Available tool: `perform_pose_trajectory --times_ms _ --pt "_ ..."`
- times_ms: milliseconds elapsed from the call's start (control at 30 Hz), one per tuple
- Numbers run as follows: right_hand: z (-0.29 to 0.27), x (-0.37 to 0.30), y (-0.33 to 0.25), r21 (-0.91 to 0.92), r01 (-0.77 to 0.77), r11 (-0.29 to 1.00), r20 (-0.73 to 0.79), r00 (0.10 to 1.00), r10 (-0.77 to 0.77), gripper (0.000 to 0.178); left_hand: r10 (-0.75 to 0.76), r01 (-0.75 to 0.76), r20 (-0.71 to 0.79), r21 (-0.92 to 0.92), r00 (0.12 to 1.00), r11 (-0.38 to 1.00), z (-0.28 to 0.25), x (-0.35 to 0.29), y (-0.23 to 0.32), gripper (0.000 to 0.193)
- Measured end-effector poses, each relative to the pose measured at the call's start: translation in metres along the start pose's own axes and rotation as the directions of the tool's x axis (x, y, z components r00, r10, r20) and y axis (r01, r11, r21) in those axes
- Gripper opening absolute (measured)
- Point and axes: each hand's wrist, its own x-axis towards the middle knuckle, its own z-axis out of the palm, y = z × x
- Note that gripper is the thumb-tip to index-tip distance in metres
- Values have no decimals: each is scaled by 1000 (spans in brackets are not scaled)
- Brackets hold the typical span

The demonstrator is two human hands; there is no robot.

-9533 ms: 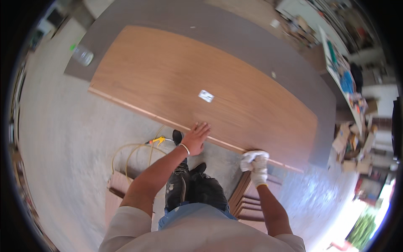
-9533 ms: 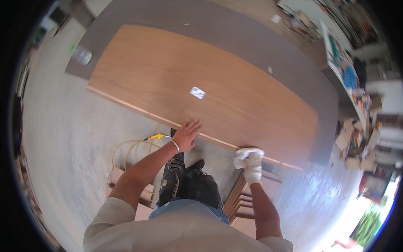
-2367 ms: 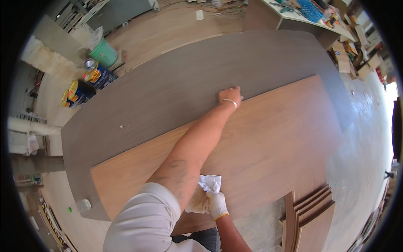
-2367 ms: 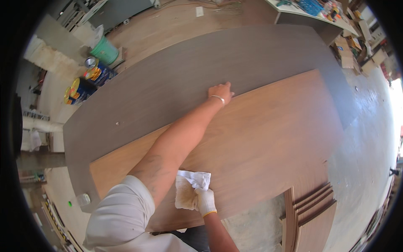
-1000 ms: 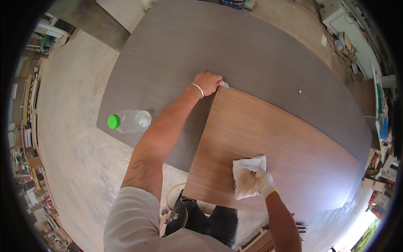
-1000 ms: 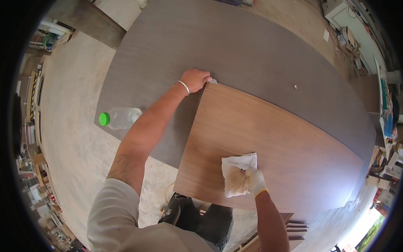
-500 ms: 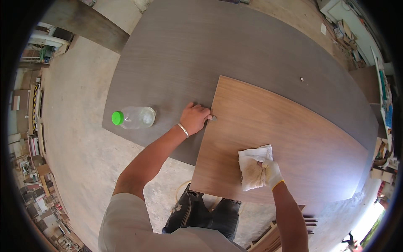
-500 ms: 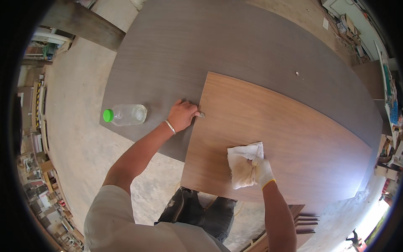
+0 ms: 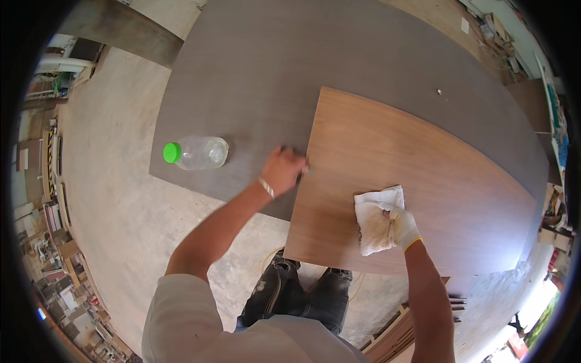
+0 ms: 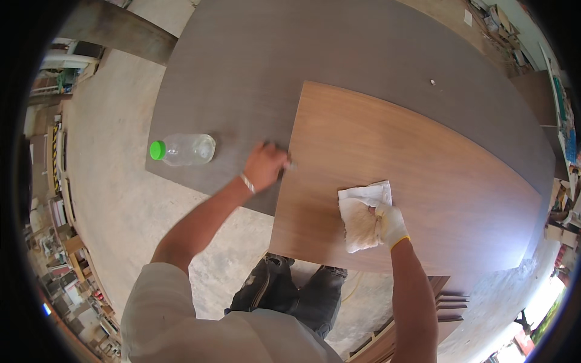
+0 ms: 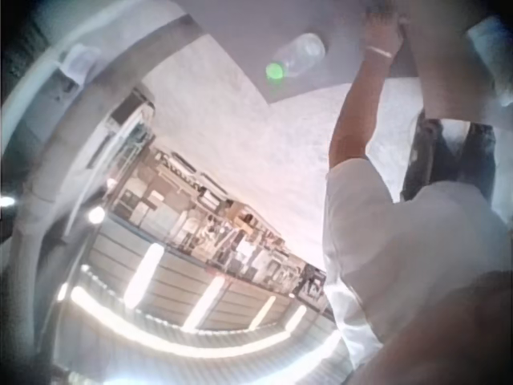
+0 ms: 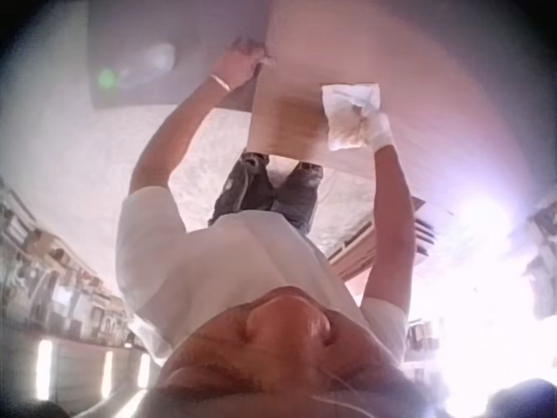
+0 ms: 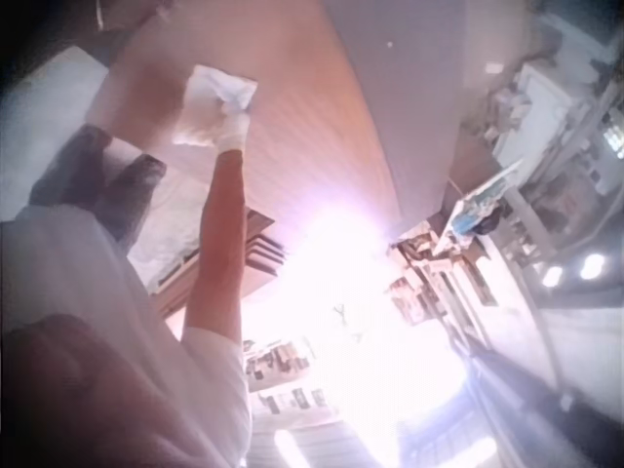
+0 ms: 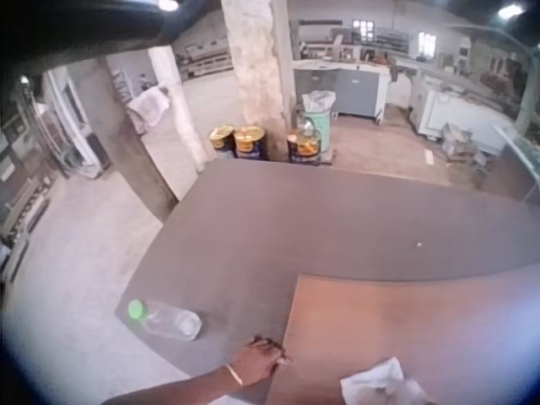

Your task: The person wipes a large wooden panel with a white cloth, then uses a utility knife to scrape the panel's edge. The person continues wiping the panel surface and edges with the cloth.

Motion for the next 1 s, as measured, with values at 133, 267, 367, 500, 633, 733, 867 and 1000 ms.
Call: perform_pose_trajectory --times_ms 133,267,367,500,633,733,867,1000 --pt "6 -3 3 29 52 998 9 999 -52 39 0 2 66 -27 998 1000 4 -102 43 3" --pt "0 -2 0 0 29 1000 27 999 -29 39 33 -46 -172 -70 985 997 15 -58 25 11" --pt "8 -5 -2 2 -27 1000 41 999 27 38 -75 68 -205 -41 976 997 8 35 -19 13" --pt "2 -5 -3 -3 11 1000 56 998 -10 39 -108 105 -237 -27 966 994 4 78 -24 16" --pt "12 -11 -5 -44 -34 998 37 999 36 40 -66 66 -109 -3 992 998 7 -7 4 5" --pt "11 -9 -5 -48 -24 999 21 999 25 40 43 -44 -124 -1 991 999 20 -97 38 9" --pt "-12 4 -1 -42 2 999 65 998 0 37 -1 7 63 -102 998 995 25 -208 87 19" --pt "10 -9 -4 -37 -9 999 47 999 11 44 -50 76 193 -129 980 989 50 -309 97 21"
